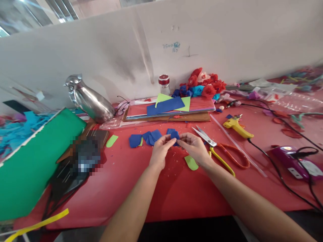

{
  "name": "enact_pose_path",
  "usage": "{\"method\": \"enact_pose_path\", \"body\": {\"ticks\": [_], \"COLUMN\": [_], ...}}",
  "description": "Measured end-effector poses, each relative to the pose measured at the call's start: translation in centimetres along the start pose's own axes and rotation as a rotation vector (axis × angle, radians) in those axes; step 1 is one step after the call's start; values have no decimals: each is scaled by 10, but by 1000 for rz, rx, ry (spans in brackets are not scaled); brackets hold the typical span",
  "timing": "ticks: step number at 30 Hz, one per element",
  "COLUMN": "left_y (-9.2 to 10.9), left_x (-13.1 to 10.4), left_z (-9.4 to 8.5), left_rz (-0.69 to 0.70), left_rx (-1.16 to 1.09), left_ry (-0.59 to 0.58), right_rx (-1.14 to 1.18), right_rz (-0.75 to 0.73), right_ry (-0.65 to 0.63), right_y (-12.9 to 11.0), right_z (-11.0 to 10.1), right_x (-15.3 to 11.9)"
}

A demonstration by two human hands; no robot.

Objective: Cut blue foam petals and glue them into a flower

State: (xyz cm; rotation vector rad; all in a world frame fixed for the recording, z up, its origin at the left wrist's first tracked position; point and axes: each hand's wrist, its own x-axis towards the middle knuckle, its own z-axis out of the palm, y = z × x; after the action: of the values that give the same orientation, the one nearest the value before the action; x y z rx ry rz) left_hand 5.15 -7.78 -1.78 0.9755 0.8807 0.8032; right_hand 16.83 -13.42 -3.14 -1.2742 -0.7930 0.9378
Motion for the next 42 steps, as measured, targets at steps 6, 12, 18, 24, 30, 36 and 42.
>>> {"method": "enact_pose_path", "body": {"ticks": [6, 12, 18, 24, 30, 36, 42], "left_y": [-4, -8, -9, -8, -12, -14, -15], "left_x": [2, 6, 5, 3, 3, 5, 5], "left_z": [-1, -3, -2, 0, -1, -1, -2], "left_rz": [27, 39, 63, 50, 76, 75, 101], "left_rx": [12, -2, -8, -23, -5, -31, -3], "left_ry": [34, 64, 86, 63, 77, 67, 76], "right_rx": [-41, -132, -147, -184, -204, -195, -243], "right_rz": [-26, -35, -70, -111, -122, -110, -108], "right_ry": [-22, -31, -30, -30, -21, -12, -22], "right_y": [4, 9, 9, 11, 16, 12, 15], "right_z": [0, 5, 5, 3, 1, 1, 1], "right_x": [0, -2, -2, -2, 0, -4, -2]}}
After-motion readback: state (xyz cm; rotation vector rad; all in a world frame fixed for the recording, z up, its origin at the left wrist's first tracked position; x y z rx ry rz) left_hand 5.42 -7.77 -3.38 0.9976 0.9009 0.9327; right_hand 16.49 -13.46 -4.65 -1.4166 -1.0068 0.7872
